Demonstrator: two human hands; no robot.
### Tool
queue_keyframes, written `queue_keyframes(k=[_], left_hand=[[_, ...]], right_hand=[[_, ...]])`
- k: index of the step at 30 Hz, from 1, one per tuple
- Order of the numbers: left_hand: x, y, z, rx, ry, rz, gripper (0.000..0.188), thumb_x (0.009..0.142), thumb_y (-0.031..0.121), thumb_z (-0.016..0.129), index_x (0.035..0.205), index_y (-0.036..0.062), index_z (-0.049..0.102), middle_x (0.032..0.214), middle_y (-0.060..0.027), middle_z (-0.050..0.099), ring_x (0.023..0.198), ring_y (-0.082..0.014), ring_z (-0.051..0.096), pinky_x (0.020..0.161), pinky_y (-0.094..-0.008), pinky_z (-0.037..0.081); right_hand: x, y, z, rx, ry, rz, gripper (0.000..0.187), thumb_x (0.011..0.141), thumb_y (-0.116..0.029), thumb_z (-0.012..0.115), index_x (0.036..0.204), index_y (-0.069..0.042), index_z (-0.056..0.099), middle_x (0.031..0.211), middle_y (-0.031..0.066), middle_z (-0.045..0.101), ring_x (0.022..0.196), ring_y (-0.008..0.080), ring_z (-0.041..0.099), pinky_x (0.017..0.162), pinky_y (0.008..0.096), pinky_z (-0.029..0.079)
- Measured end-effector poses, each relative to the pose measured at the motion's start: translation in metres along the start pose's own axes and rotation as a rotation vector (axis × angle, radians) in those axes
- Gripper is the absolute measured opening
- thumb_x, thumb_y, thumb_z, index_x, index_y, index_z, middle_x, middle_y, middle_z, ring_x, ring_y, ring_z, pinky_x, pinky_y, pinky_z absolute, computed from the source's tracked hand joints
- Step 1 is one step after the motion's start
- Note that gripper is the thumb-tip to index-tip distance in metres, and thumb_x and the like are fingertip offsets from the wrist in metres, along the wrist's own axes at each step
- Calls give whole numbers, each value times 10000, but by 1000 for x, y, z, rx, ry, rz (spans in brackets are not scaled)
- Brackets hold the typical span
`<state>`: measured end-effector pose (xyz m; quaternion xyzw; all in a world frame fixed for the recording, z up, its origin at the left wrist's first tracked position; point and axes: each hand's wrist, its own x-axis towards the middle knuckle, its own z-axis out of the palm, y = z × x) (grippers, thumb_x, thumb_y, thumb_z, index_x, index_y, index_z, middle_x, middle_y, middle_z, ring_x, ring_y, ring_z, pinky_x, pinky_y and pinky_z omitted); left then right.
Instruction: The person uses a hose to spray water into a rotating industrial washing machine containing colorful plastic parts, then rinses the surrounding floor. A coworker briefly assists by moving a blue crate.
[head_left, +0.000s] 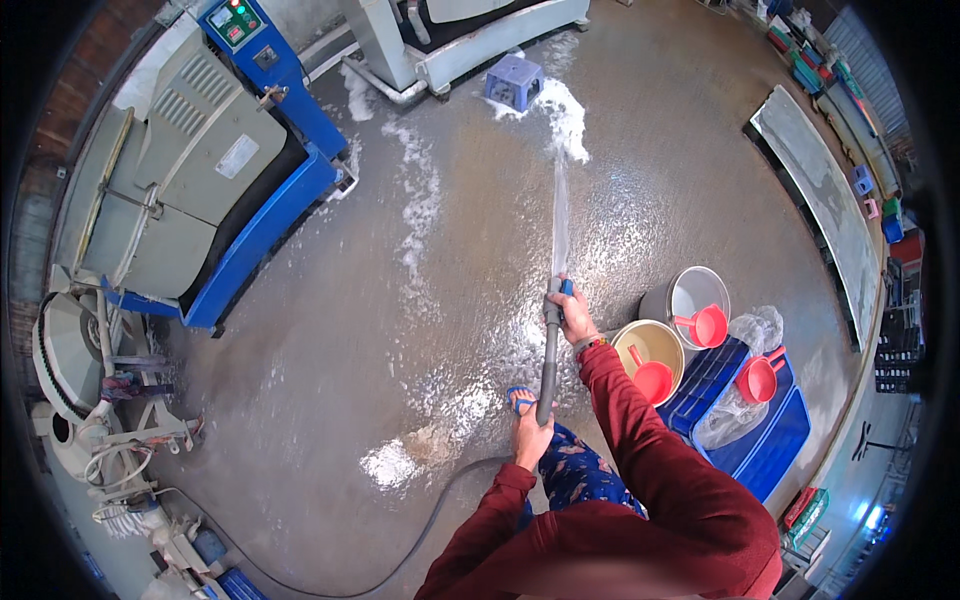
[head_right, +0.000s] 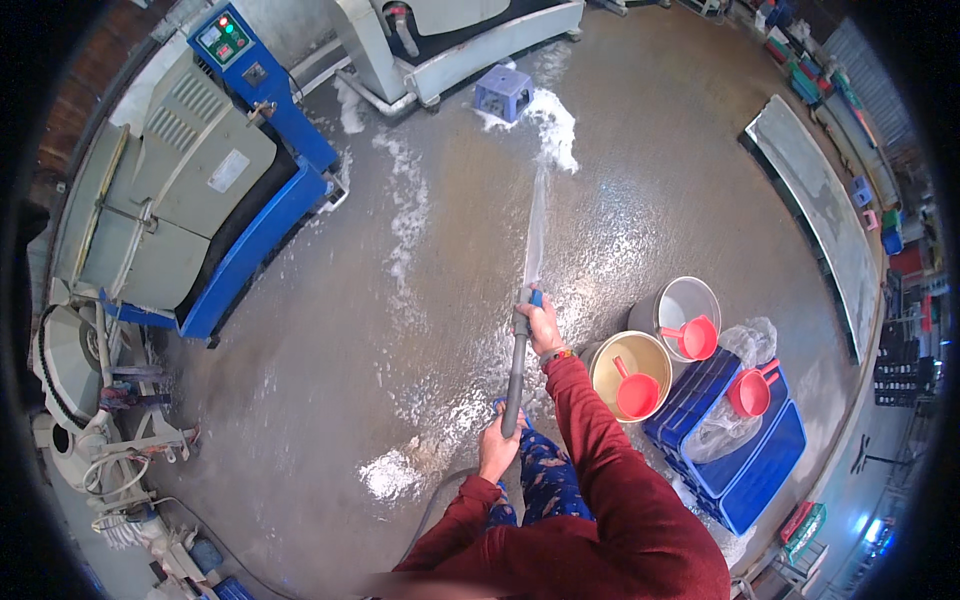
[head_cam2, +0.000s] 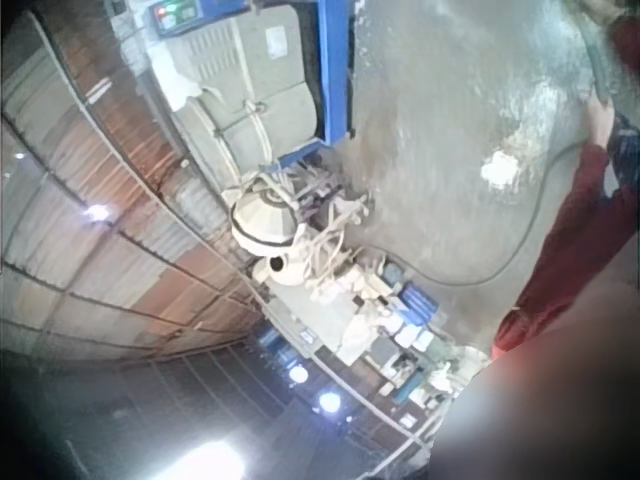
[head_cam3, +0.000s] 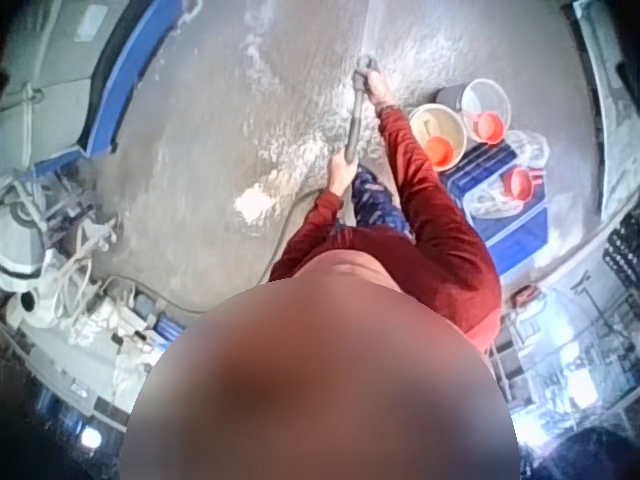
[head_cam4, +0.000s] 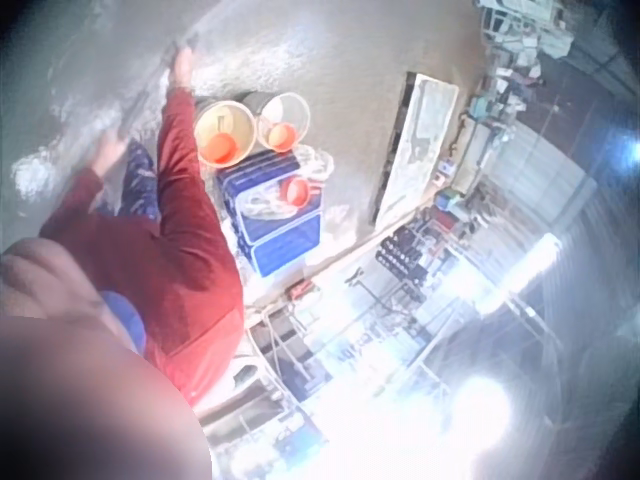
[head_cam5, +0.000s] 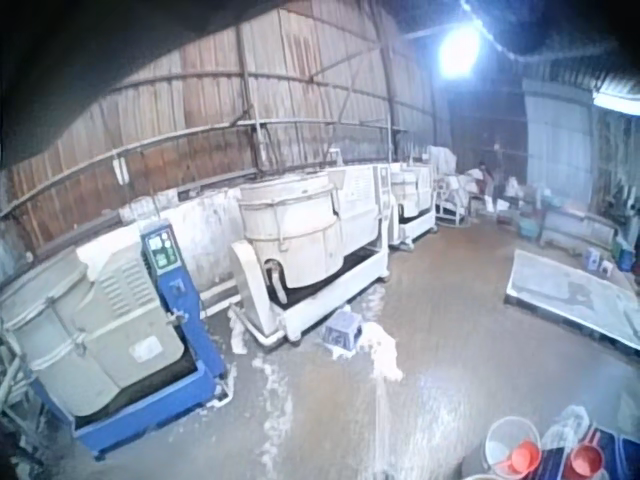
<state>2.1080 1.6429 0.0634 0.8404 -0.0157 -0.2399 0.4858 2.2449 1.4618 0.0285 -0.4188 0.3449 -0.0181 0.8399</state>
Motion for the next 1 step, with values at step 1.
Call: queue_keyframes(k=[1], left_hand=[[0, -1, 0, -14, -19, -13, 201, 770, 173, 590, 967, 171, 630, 807, -153, 632, 757, -324, 619, 655, -396, 479]], right_hand=[[1, -5, 2, 0, -1, -8, 671, 738, -58, 553, 1336, -67, 248, 838, 72, 481, 653, 176, 526, 483, 334, 489]])
